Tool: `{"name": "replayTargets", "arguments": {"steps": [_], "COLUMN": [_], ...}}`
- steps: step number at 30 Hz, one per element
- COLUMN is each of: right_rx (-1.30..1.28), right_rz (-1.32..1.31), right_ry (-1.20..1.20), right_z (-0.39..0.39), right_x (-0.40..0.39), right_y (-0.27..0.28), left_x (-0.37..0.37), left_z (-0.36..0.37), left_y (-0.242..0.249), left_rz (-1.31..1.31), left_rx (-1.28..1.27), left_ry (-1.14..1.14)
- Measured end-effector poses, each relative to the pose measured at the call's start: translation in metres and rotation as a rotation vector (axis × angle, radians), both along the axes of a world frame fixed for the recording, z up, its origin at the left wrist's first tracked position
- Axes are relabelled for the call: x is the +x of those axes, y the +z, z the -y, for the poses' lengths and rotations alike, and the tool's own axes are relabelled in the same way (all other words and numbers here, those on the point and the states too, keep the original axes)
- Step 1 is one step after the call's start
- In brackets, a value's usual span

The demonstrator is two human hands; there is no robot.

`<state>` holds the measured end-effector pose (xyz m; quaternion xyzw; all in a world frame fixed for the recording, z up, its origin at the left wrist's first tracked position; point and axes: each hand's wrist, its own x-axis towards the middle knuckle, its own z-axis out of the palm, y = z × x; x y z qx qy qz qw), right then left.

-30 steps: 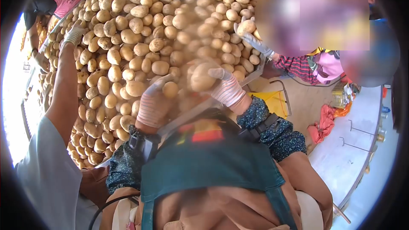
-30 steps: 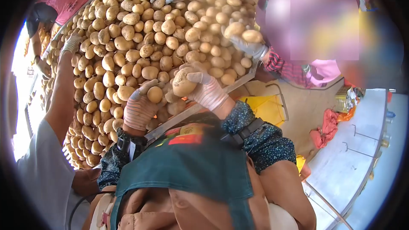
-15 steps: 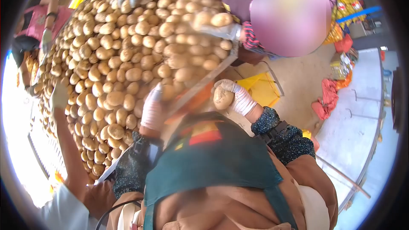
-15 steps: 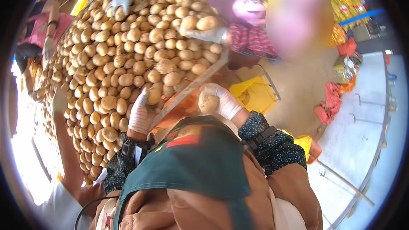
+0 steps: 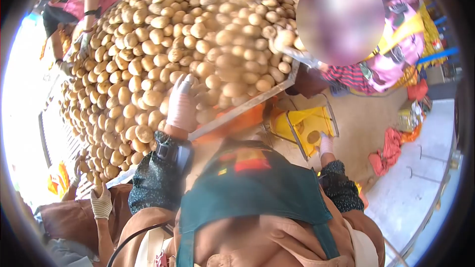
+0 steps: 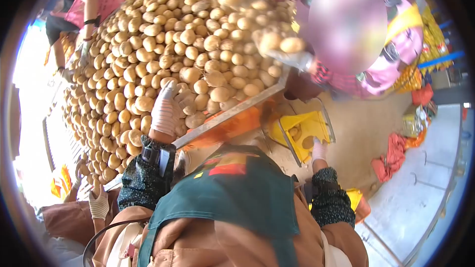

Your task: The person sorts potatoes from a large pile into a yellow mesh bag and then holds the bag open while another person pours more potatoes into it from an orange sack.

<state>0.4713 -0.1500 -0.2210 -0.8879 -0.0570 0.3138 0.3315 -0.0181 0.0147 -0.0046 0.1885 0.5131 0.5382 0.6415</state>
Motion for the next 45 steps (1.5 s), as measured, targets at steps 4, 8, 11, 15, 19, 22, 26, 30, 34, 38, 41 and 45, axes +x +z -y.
{"name": "replayTargets", "arguments": {"steps": [4,8,11,15,19,22,26,30,34,38,41,45], "right_rx": [0.222,0.529,0.797,0.824,0.763,0.716,0.692,0.709,0.686,0.667,0.695,0.68], "right_rz": [-0.002,0.314,0.644,0.962,1.183,1.217,1.253,1.302,1.248,1.219,1.31,1.472], "right_ry": [0.568,1.187,1.615,1.969,2.149,2.194,2.306,2.311,2.328,2.292,2.234,2.036], "right_z": [-0.009,-0.07,-0.116,-0.151,-0.18,-0.195,-0.202,-0.217,-0.225,-0.235,-0.241,-0.277], "right_x": [-0.02,-0.119,-0.188,-0.255,-0.286,-0.283,-0.267,-0.277,-0.281,-0.283,-0.278,-0.283], "right_y": [0.011,0.101,0.153,0.146,0.123,0.121,0.118,0.132,0.148,0.152,0.154,0.165], "left_x": [-0.018,-0.025,-0.046,-0.059,-0.074,-0.091,-0.103,-0.121,-0.128,-0.138,-0.154,-0.15], "left_z": [0.03,0.068,0.082,0.084,0.079,0.076,0.057,0.023,0.002,-0.004,-0.002,-0.008], "left_y": [-0.032,-0.048,-0.048,-0.043,-0.03,-0.043,-0.027,-0.037,-0.035,-0.015,-0.037,-0.015], "left_rz": [-0.452,-0.808,-1.303,-1.43,-1.567,-1.581,-1.748,-1.912,-1.933,-1.692,-1.154,0.103], "left_rx": [0.153,0.169,0.446,0.569,0.587,0.626,0.444,0.384,0.377,0.354,0.446,0.047], "left_ry": [-0.05,-0.151,-0.23,-0.158,-0.115,-0.012,-0.098,-0.535,-0.738,-0.677,-0.231,-0.035]}}
